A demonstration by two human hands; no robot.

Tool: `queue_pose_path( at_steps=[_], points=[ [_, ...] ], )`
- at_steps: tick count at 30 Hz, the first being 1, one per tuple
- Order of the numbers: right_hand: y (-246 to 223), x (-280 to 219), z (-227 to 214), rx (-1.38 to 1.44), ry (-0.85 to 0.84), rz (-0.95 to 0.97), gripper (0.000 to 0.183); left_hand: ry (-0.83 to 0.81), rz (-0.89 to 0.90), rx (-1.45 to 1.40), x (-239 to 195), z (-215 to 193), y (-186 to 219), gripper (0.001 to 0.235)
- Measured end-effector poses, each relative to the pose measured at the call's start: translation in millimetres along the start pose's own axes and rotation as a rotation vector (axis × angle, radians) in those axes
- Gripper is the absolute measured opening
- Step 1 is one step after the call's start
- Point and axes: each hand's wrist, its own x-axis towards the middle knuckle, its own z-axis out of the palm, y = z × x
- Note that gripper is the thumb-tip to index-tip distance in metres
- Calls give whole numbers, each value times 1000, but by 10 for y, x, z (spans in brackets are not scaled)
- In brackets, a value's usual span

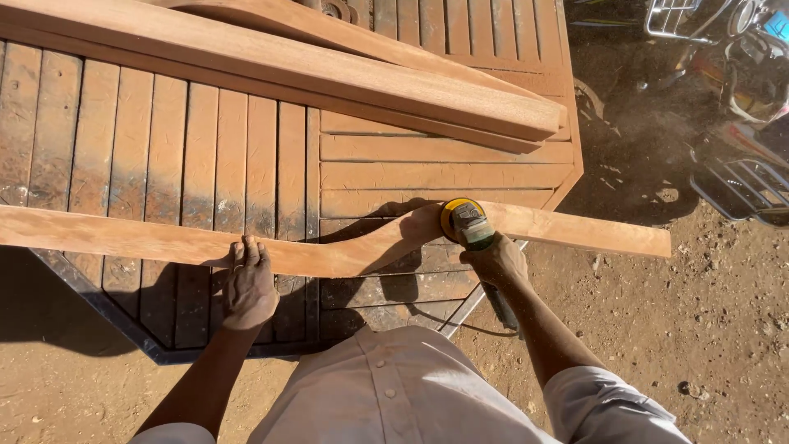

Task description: Sanding a curved wooden plank using a handheld angle grinder with a sanding disc

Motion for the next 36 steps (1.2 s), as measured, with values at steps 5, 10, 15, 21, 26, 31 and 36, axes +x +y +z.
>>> queue_pose_path(
  at_steps=[5,10,15,21,26,31,36],
  points=[
    [-698,-272,595,-195,-205,-351,64,-68,-1,-60,-59,-184,-30,96],
    [-851,-220,372,-295,-261,-445,68,80,41,-104,-55,102,-98,95],
    [-16,530,-147,16,7,44,66,284,116,-76,-63,263,-146,96],
    [1456,982,-640,200,276,443,92,416,63,-98,20,540,-70,104],
    [1603,831,-367,100,243,417,92,301,56,-54,-25,430,-68,113],
    [388,81,45,109,66,255,78,303,96,-6,-56,338,-79,114],
    [-667,-557,673,136,-292,-94,67,159,58,-139,-22,211,-148,96]
  ],
)
